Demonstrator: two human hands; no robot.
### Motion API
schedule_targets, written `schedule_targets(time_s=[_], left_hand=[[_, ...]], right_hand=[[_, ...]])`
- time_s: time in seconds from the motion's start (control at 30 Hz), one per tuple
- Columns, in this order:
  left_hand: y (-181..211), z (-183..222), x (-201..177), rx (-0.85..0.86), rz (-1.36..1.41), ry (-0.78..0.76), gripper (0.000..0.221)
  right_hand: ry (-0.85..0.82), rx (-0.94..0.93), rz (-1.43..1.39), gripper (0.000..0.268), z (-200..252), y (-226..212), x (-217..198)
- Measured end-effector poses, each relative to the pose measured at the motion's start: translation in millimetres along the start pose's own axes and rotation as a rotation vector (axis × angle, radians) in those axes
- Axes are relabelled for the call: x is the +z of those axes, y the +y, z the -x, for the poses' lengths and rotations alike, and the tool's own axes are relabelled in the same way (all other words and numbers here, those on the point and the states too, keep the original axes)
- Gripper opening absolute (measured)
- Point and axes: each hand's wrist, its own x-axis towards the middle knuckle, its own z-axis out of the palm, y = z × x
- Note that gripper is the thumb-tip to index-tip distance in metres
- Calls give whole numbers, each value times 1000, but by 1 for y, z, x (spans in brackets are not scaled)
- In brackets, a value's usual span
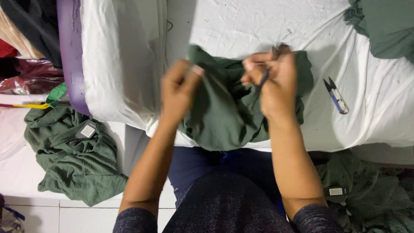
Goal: Trimming loose threads from a green garment using thread snips in a factory setting.
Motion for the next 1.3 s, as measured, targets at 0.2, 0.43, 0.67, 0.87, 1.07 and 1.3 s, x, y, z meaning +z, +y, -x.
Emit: schedule_targets(time_s=[0.2,0.43,0.67,0.87,1.07,1.3], left_hand=[[23,-72,-77,83,301,417,19],[31,-69,-75,-117,141,196,11],[60,-80,-65,-44,-69,104,14],[91,-85,-42,285,-159,-69,6],[-15,49,-23,124,-784,-403,62],[-52,57,-37,170,-708,-109,45]], right_hand=[[164,95,1310,70,20,42,-112],[127,325,1200,43,21,53,-148],[203,-69,391,33,-75,-26,-114],[42,-276,233,44,-79,2,-130],[-117,-94,719,52,-12,69,-134],[-249,-319,993,69,-31,106,-88]])
